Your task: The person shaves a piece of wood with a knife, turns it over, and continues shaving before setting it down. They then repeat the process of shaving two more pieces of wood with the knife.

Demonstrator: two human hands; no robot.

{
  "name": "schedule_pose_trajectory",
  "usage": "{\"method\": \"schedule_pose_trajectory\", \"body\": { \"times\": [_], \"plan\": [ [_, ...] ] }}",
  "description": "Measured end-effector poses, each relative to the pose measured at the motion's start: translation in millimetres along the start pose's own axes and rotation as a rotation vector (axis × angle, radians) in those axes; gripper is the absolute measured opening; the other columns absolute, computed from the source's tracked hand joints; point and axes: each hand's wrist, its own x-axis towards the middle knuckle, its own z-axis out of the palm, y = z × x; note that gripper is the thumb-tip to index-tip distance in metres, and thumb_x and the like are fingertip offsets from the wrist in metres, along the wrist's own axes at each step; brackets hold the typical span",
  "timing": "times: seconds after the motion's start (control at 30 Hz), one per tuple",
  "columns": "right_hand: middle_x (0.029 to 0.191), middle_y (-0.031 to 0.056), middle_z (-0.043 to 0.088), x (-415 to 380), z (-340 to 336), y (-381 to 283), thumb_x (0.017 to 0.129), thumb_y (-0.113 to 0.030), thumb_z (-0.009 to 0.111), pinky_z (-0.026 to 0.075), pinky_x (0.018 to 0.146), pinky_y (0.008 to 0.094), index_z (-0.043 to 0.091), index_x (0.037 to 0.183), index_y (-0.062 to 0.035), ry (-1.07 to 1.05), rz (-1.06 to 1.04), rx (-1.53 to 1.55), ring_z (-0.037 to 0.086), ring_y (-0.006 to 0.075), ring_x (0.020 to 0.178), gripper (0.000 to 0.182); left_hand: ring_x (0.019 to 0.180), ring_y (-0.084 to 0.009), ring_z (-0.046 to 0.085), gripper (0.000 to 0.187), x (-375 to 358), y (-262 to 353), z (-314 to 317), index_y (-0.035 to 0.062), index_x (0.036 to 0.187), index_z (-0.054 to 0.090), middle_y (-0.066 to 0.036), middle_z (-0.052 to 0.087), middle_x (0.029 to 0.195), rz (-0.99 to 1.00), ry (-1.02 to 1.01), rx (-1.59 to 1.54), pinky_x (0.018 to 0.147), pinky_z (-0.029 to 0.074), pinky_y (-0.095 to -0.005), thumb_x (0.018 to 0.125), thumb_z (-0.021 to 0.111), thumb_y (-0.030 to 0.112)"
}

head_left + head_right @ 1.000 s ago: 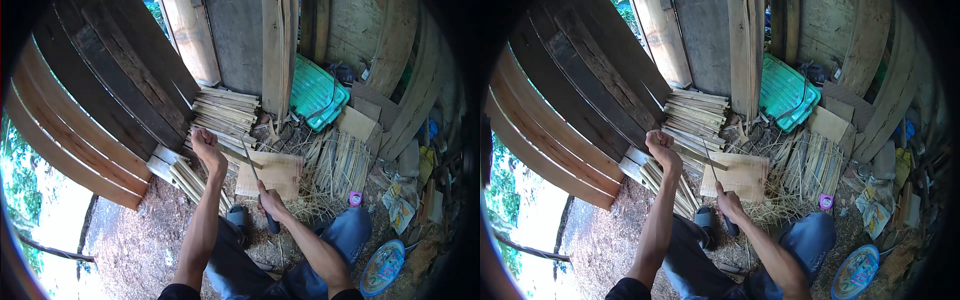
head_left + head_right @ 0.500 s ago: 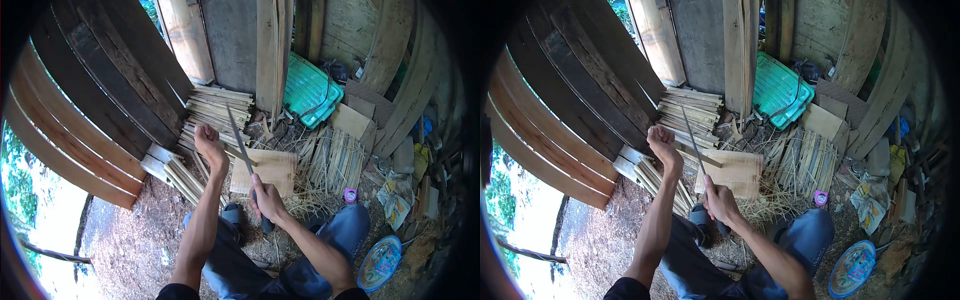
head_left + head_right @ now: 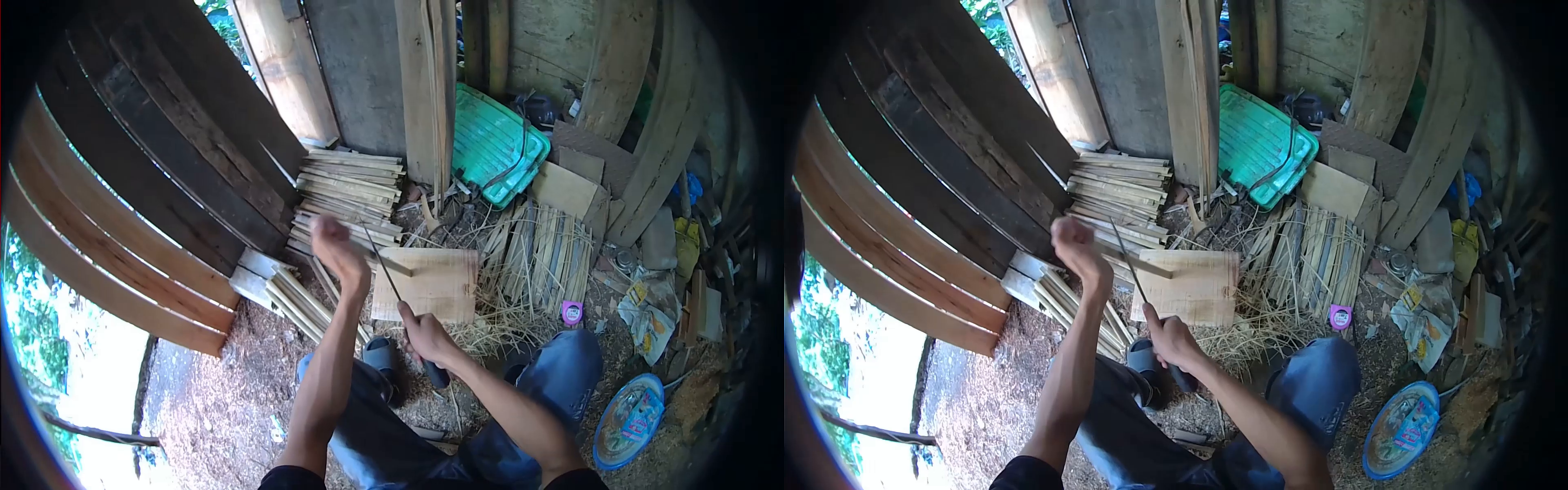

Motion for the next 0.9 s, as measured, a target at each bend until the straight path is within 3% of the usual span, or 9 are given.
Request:
{"method": "schedule_pose_trajectory", "body": {
  "times": [0.07, 0.23, 0.4, 0.47, 0.5, 0.53, 0.6, 0.73, 0.9],
  "plan": [
    [0.046, 0.0127, 0.051, 0, -5, -7, 0.091, -0.056, 0.035, 0.042, 0.036, 0.0337, 0.052, 0.056, 0.0023, -0.171, 0.405, 0.105, 0.051, 0.0194, 0.038, 0.07, 0.055, -0.0077, 0.024, 0.026, 9, 1, -3, 0.0112, 0.069, 0.034, 0.002, 0.029, 0.064, -0.112, 0.042, -0.218, 0.05, 0.022, -0.0238, 0.088, 0.035, 0.029],
    [0.04, 0.0056, 0.044, -1, -3, -15, 0.092, -0.055, 0.036, 0.04, 0.036, 0.0317, 0.046, 0.051, -0.003, -0.105, 0.16, -0.196, 0.049, 0.0159, 0.035, 0.066, 0.055, -0.0085, 0.024, 0.03, 5, 0, -3, 0.0106, 0.07, 0.034, 0.001, 0.029, 0.065, -0.079, 0.032, -0.178, 0.05, 0.022, -0.0239, 0.089, 0.036, 0.033],
    [0.043, 0.0081, 0.047, -3, -3, -25, 0.091, -0.057, 0.035, 0.04, 0.037, 0.0337, 0.047, 0.049, -0.0025, -0.163, 0.384, -0.063, 0.048, 0.0178, 0.035, 0.07, 0.055, -0.009, 0.025, 0.032, 13, -2, -8, 0.0103, 0.07, 0.034, 0.001, 0.028, 0.063, -0.039, 0.076, -0.171, 0.05, 0.023, -0.0247, 0.089, 0.038, 0.035],
    [0.045, 0.0089, 0.049, -6, -4, -30, 0.09, -0.06, 0.033, 0.04, 0.036, 0.0332, 0.046, 0.05, -0.0023, -0.151, 0.231, -0.063, 0.047, 0.017, 0.035, 0.071, 0.055, -0.009, 0.025, 0.033, 9, -1, -9, 0.0102, 0.07, 0.034, 0.001, 0.028, 0.062, -0.052, 0.062, -0.179, 0.05, 0.023, -0.0247, 0.088, 0.039, 0.037],
    [0.047, 0.0086, 0.049, 4, 6, 4, 0.089, -0.061, 0.033, 0.04, 0.035, 0.0319, 0.045, 0.051, -0.0023, -0.034, -0.023, -0.137, 0.047, 0.0158, 0.035, 0.072, 0.054, -0.009, 0.025, 0.034, 5, 1, -7, 0.0102, 0.07, 0.034, 0.001, 0.028, 0.062, -0.033, 0.047, -0.159, 0.05, 0.023, -0.0245, 0.089, 0.039, 0.038],
    [0.047, 0.0086, 0.049, 6, 3, 9, 0.089, -0.061, 0.033, 0.04, 0.035, 0.0319, 0.045, 0.051, -0.0023, -0.037, -0.022, -0.136, 0.047, 0.0158, 0.035, 0.072, 0.054, -0.009, 0.025, 0.034, 3, 1, -7, 0.0102, 0.07, 0.034, 0.001, 0.028, 0.062, -0.032, 0.048, -0.156, 0.05, 0.023, -0.0245, 0.089, 0.039, 0.038],
    [0.048, 0.0092, 0.049, 10, -3, 5, 0.09, -0.06, 0.033, 0.041, 0.035, 0.031, 0.047, 0.053, 0.0, -0.176, 0.441, 0.115, 0.047, 0.0155, 0.035, 0.072, 0.055, -0.0091, 0.025, 0.034, 4, 2, -7, 0.0103, 0.07, 0.034, 0.001, 0.028, 0.062, -0.031, 0.115, -0.144, 0.05, 0.023, -0.0245, 0.09, 0.038, 0.038],
    [0.048, 0.009, 0.049, -1, -2, -25, 0.09, -0.061, 0.031, 0.039, 0.033, 0.0305, 0.046, 0.055, -0.0008, -0.197, 0.384, 0.003, 0.046, 0.0157, 0.034, 0.071, 0.055, -0.0088, 0.024, 0.034, 11, -3, -14, 0.0109, 0.069, 0.033, 0.001, 0.027, 0.062, -0.02, 0.092, -0.185, 0.05, 0.023, -0.0246, 0.09, 0.037, 0.037],
    [0.047, 0.011, 0.052, 7, 2, 23, 0.09, -0.061, 0.031, 0.045, 0.04, 0.0325, 0.05, 0.053, 0.0009, -0.126, 0.38, -0.074, 0.056, 0.0198, 0.043, 0.074, 0.055, -0.0077, 0.023, 0.033, 7, -1, -11, 0.0112, 0.068, 0.031, 0.002, 0.027, 0.062, -0.014, 0.095, -0.17, 0.05, 0.021, -0.024, 0.091, 0.036, 0.033]
  ]
}}
